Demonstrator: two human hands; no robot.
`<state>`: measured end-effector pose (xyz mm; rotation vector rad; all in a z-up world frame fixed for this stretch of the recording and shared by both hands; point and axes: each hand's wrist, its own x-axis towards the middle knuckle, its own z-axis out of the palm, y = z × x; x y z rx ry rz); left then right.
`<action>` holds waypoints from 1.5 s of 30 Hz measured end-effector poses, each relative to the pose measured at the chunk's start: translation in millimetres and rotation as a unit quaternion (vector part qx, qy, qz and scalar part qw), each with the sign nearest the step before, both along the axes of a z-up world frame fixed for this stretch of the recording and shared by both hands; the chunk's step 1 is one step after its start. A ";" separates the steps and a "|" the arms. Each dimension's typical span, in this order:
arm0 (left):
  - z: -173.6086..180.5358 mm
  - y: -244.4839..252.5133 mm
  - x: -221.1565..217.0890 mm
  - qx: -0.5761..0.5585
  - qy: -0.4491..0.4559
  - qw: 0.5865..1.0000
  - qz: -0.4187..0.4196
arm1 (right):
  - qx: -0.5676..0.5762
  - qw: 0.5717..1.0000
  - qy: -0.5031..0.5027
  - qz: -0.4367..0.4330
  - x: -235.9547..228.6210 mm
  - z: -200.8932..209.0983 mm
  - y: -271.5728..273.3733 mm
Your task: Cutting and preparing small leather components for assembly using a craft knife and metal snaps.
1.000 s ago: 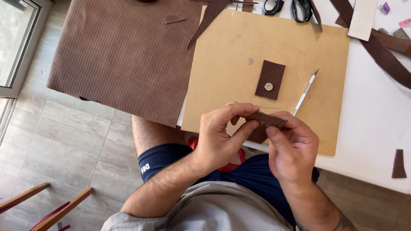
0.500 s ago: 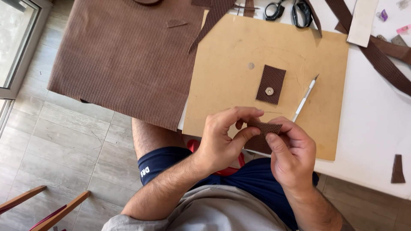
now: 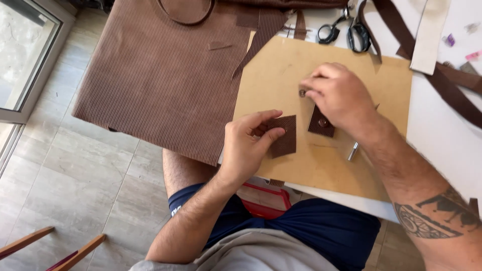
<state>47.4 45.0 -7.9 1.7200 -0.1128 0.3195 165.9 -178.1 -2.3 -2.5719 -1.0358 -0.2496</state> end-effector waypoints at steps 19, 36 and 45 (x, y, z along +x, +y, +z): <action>-13.6 23.1 -4.6 -0.209 0.055 0.976 0.030 | -0.089 0.982 -0.146 0.075 -143.2 2.3 8.1; 2.9 -0.8 -21.1 -0.124 0.107 0.986 0.041 | 0.142 0.989 0.013 -0.037 -190.2 14.8 9.4; 0.6 -18.4 -29.0 -0.122 -0.010 0.992 0.020 | 0.338 0.929 0.061 -0.136 -142.3 13.1 44.1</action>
